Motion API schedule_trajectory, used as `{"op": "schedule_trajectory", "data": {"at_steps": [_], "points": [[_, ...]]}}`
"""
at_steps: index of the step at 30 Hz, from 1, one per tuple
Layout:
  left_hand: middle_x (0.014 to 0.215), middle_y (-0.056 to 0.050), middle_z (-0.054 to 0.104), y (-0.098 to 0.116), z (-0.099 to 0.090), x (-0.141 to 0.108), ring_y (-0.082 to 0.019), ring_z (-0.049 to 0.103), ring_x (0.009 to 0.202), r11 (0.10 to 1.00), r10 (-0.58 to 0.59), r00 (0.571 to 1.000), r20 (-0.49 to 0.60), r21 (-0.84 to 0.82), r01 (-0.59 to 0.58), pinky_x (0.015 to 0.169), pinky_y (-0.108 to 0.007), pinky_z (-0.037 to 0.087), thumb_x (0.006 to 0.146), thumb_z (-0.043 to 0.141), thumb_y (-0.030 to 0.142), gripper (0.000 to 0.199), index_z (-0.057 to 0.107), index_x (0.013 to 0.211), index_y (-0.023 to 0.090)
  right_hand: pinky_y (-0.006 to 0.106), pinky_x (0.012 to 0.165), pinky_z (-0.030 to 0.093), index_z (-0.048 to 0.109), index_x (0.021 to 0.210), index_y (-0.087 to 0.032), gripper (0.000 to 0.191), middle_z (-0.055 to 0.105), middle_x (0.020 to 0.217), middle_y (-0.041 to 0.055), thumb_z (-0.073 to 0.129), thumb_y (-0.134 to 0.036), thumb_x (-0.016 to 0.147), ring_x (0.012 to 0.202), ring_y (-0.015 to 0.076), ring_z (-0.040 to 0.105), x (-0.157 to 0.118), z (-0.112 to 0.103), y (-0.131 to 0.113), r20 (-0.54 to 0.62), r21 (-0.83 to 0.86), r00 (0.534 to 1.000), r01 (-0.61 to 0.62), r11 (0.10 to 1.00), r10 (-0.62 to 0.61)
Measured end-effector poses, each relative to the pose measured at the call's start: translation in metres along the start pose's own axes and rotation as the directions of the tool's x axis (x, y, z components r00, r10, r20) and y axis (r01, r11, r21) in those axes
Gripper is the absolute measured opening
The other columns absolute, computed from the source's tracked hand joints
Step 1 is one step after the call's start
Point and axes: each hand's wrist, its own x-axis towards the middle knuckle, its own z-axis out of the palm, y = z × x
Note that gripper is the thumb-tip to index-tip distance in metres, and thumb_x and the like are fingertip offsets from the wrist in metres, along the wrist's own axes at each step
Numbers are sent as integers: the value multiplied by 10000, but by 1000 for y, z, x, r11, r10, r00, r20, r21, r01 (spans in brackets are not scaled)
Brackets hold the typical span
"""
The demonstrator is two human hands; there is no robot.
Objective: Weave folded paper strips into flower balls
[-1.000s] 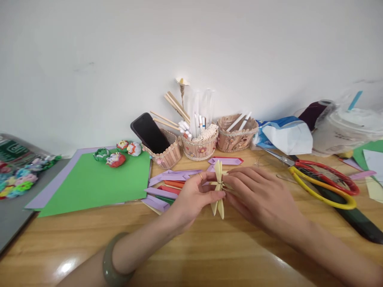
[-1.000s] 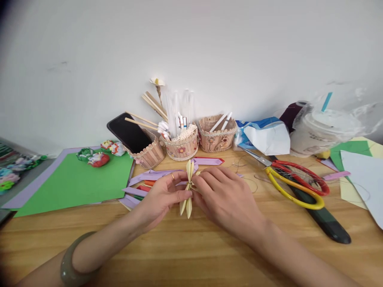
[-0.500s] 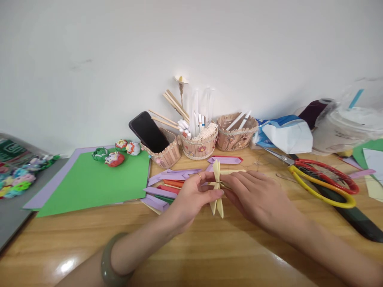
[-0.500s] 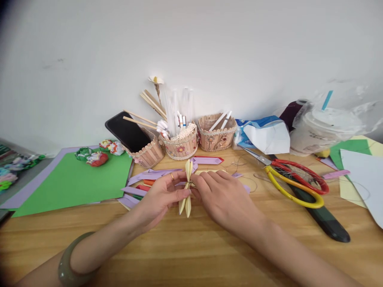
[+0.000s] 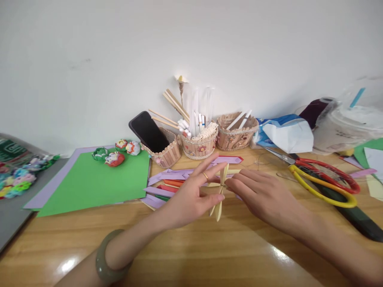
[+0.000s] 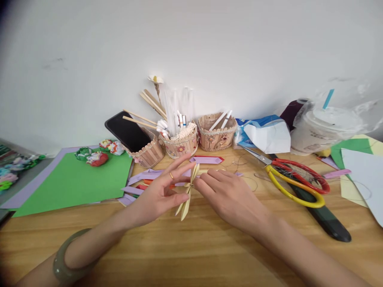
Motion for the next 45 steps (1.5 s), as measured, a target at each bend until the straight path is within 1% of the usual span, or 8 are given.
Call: {"op": "schedule_trajectory", "data": {"at_steps": [4,7,10,13,18,26,35,45], "points": [[1500,-19,188,7,-6,0,-298,257,1331,979,66,993,100,188,-84,825,-353,505,759,596,204,664,322,1340,375,269,539,366,564,768,-136,366,578,659,52,242,-149,943,604,162,505,0,0,1,5,11,1000,16,1000,-17],[1489,-20,223,10,-10,-1,-267,192,1362,948,84,984,155,292,-127,1023,-446,334,769,600,280,655,306,1351,345,267,536,376,561,850,-122,315,595,688,58,258,-145,935,632,169,537,-2,2,1,-16,-25,1000,7,1000,-8],[1495,-33,189,10,-11,-3,-263,170,1369,937,70,989,130,332,-110,1094,-479,158,716,654,352,784,237,1380,316,264,506,358,541,887,-126,252,584,669,43,292,-148,921,593,162,534,-5,5,0,-17,-60,999,-28,998,27],[1507,-53,114,10,-7,-7,-275,122,1377,920,9,995,98,390,-47,1095,-493,116,677,675,414,896,164,1401,279,270,507,350,530,900,-131,221,590,687,45,311,-160,916,594,164,543,-7,7,-3,-10,-73,999,-43,996,43],[1510,-89,94,8,-1,-6,-284,132,1374,896,-43,999,28,444,26,1093,-475,142,676,646,484,915,164,1410,226,267,488,333,523,840,-143,252,572,658,33,293,-190,933,577,162,545,-5,7,-5,0,-87,999,-46,995,46],[1465,-76,284,5,-12,-1,-270,255,1339,859,83,995,58,503,-101,1074,-472,213,714,646,359,768,272,1381,283,271,506,337,523,774,-152,294,576,612,25,280,-171,938,532,155,541,-5,8,-5,-11,-81,995,-98,992,97],[992,-158,607,3,4,-1,-315,435,1129,435,298,954,46,883,-178,983,-478,323,753,458,153,348,588,1068,79,274,507,302,507,724,-166,260,533,558,1,330,-139,911,497,142,493,-6,11,-10,-67,-106,994,-99,989,92],[904,-103,636,-7,5,0,-239,527,904,344,336,936,108,911,-229,851,-397,384,874,343,155,257,579,979,155,288,568,377,538,840,-146,210,629,770,76,347,-189,916,685,187,558,0,6,-11,-102,-80,992,-85,993,76]]}}
